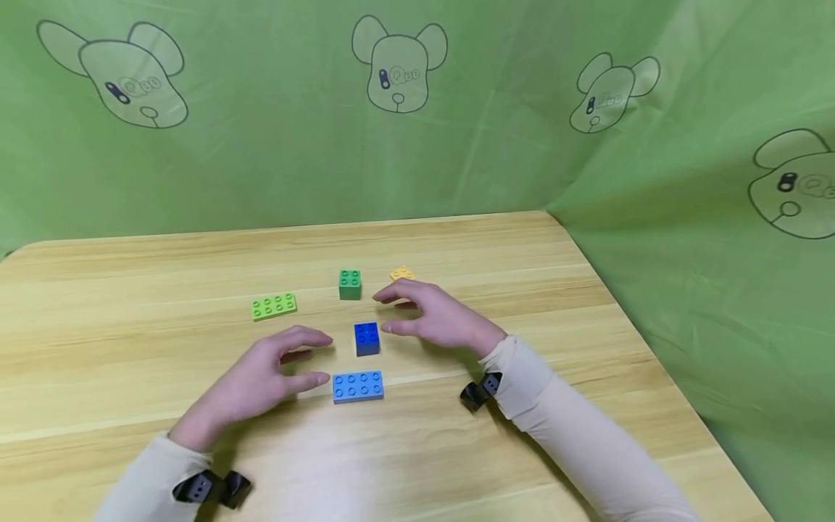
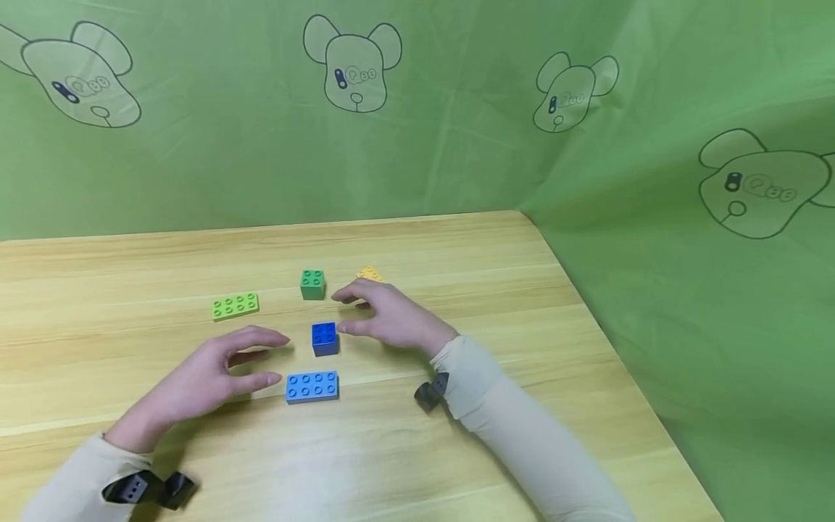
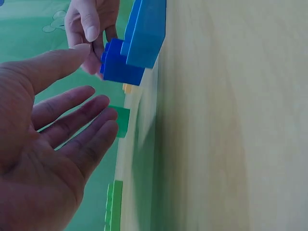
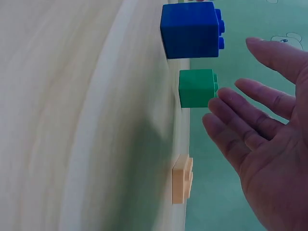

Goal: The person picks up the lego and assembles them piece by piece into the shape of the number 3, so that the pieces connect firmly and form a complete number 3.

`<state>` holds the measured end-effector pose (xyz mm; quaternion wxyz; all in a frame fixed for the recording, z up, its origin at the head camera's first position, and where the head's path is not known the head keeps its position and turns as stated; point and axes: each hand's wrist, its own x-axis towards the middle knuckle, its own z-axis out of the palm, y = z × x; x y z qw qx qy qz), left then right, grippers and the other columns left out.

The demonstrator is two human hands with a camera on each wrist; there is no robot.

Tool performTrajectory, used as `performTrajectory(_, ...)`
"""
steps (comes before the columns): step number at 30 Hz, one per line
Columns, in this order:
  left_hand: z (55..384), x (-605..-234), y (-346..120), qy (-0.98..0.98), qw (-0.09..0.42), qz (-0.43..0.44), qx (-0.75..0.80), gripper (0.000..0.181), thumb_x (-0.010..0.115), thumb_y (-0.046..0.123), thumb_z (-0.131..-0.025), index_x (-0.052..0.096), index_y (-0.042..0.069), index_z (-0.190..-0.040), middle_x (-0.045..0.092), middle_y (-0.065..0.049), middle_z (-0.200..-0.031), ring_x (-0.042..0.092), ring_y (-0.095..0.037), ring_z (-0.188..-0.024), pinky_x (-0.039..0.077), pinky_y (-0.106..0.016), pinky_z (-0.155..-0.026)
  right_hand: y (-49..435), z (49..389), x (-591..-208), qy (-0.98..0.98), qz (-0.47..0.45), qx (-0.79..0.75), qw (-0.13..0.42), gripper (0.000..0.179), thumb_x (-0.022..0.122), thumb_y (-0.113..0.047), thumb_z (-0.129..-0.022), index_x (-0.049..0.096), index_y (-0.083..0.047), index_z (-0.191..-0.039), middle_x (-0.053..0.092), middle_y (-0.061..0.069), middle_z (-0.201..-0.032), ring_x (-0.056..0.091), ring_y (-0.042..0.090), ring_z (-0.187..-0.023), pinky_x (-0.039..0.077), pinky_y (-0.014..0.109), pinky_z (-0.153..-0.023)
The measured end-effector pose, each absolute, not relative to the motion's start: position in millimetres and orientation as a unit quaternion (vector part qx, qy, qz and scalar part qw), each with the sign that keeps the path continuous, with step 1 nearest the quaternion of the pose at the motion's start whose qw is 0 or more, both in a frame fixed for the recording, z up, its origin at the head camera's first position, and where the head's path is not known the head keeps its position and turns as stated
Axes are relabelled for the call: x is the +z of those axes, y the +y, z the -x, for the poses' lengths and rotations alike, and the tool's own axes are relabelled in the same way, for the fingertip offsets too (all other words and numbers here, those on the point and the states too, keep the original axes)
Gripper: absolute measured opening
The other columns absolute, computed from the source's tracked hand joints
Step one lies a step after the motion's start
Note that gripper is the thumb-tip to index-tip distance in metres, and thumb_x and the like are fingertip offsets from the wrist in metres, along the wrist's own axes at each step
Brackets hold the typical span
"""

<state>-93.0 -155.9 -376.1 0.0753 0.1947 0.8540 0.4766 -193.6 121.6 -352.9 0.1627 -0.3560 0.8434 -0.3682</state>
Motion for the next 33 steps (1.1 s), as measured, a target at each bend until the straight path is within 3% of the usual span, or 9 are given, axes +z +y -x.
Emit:
performTrajectory(8,86,-377,-147,0.856,0.089,-0.205,0.466,0.046,0.078,0.018,-0.085,0.063,0.005,-0.126,0.061,-0.005,-0.124,0.058,-0.026,-0.115,0.047,-0.043,-0.099,115,185,-358,0.823,0.366,-0.388,0.196,0.047,0.07,-0.016,-0.093,0.055,-0.003,-0.135,0.057,0.007,-0.133,0.054,0.023,-0.122,0.041,0.035,-0.105)
performTrajectory(21,90,-376,-139,0.866,0.083,-0.222,0.441,0.045,0.079,0.018,-0.085,0.064,0.005,-0.125,0.062,-0.005,-0.122,0.059,-0.024,-0.113,0.048,-0.041,-0.098,112,186,-359,0.817,0.371,-0.393,0.201,0.049,0.075,-0.016,-0.089,0.056,-0.003,-0.132,0.059,0.008,-0.131,0.056,0.022,-0.12,0.044,0.034,-0.102)
performTrajectory(27,87,-376,-137,0.866,0.086,-0.222,0.439,0.045,0.078,0.021,-0.085,0.064,0.005,-0.125,0.063,-0.005,-0.122,0.059,-0.024,-0.112,0.048,-0.044,-0.098,111,185,-360,0.827,0.369,-0.376,0.198,0.048,0.075,-0.019,-0.089,0.057,-0.006,-0.132,0.059,0.002,-0.13,0.056,0.016,-0.118,0.044,0.028,-0.101)
performTrajectory(33,86,-379,-136,0.865,0.086,-0.229,0.438,0.047,0.08,0.022,-0.084,0.064,0.005,-0.124,0.063,-0.003,-0.12,0.06,-0.023,-0.109,0.049,-0.043,-0.097,110,184,-361,0.836,0.377,-0.355,0.184,0.045,0.074,-0.021,-0.09,0.06,-0.008,-0.13,0.06,-0.004,-0.125,0.054,0.009,-0.116,0.043,0.03,-0.102)
